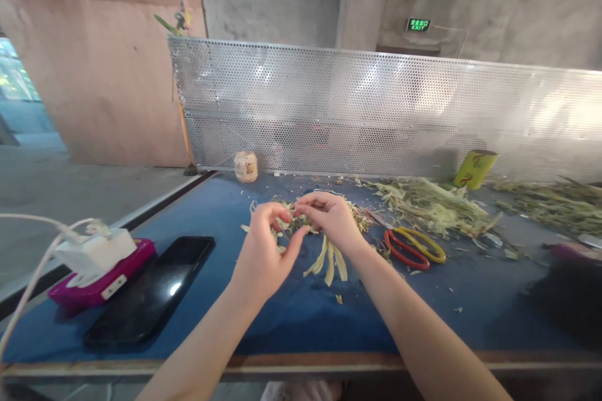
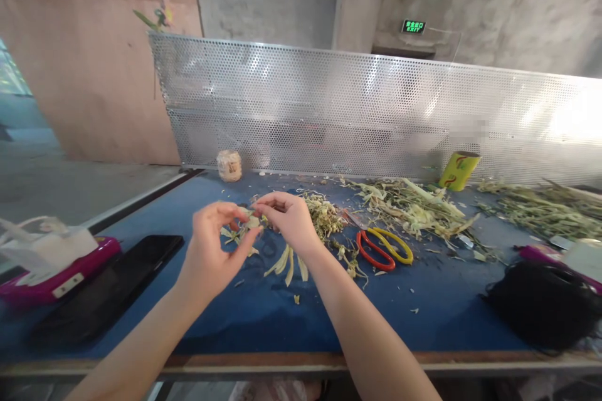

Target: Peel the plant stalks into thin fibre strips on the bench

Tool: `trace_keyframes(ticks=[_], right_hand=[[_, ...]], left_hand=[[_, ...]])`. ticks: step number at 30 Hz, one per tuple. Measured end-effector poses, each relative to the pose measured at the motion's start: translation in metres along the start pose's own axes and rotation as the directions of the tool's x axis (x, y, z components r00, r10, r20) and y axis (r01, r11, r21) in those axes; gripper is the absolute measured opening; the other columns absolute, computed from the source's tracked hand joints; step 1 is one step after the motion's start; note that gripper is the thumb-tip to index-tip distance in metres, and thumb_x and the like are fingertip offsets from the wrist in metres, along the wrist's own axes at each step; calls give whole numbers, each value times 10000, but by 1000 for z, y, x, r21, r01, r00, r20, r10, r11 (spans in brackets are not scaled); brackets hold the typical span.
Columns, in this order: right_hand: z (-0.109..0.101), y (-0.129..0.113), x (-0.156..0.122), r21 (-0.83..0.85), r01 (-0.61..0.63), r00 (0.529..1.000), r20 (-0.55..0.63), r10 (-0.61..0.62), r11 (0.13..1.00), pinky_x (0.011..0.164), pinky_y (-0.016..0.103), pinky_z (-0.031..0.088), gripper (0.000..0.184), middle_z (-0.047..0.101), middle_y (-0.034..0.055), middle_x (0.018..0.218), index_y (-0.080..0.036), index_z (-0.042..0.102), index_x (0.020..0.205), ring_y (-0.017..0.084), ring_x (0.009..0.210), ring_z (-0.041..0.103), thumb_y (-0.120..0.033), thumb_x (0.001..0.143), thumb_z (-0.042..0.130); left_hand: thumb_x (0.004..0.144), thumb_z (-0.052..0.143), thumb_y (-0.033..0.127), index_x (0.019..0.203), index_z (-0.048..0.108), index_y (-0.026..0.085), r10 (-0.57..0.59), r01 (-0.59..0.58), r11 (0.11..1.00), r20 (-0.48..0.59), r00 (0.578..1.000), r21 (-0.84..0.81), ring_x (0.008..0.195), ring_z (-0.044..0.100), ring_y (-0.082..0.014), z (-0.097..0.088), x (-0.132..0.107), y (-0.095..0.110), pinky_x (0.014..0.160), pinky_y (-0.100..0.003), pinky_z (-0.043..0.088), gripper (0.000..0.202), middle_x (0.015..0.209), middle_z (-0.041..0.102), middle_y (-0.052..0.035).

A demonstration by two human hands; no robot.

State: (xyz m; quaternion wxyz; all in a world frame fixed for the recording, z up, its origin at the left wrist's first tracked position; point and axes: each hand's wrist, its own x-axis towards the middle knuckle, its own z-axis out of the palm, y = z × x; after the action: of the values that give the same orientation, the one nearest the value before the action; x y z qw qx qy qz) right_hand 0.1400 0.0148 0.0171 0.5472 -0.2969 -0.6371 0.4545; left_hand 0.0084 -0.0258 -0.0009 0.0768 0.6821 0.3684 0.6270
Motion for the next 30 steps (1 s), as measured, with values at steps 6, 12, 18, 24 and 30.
trace_keyframes(ticks=[6,12,18,24,30], right_hand=[[0,0,0,194,2,999,-36,5,981,355,188,256,154,594,-5,587,-155,618,704,31,382,329,-284,629,655],[3,0,-1,204,-35,999,-6,36,978,361,183,244,157,468,-55,457,-158,615,679,33,380,312,-290,618,673],[-2,-4,-2,188,-11,999,32,5,982,368,179,254,158,544,-18,650,-166,625,657,19,418,321,-308,616,683],[-8,-5,-2,207,148,985,60,-163,967,395,196,275,71,596,7,794,-185,639,667,21,437,337,-253,660,658],[-10,-12,-6,100,226,929,276,-245,969,483,225,370,33,614,2,727,-200,647,705,54,484,415,-219,712,621]], left_hand=[[735,561,206,1009,407,212,-179,183,983,139,974,-17,796,598,-170,3,-8,2,692,-297,443,315,874,609,-48],[711,593,246,1158,320,215,-311,345,923,198,930,-171,566,604,-135,5,-3,7,541,-260,455,525,894,640,-60],[666,640,244,1189,411,221,-383,435,844,214,899,-314,412,513,-106,0,1,3,461,-245,415,572,700,655,-23],[715,603,262,1311,271,223,-438,584,651,387,811,-486,304,464,-77,-11,10,8,331,-193,262,684,627,654,-15],[740,576,260,1329,261,197,-435,549,636,335,835,-542,207,289,-40,-19,15,7,309,-169,190,671,276,394,114]])
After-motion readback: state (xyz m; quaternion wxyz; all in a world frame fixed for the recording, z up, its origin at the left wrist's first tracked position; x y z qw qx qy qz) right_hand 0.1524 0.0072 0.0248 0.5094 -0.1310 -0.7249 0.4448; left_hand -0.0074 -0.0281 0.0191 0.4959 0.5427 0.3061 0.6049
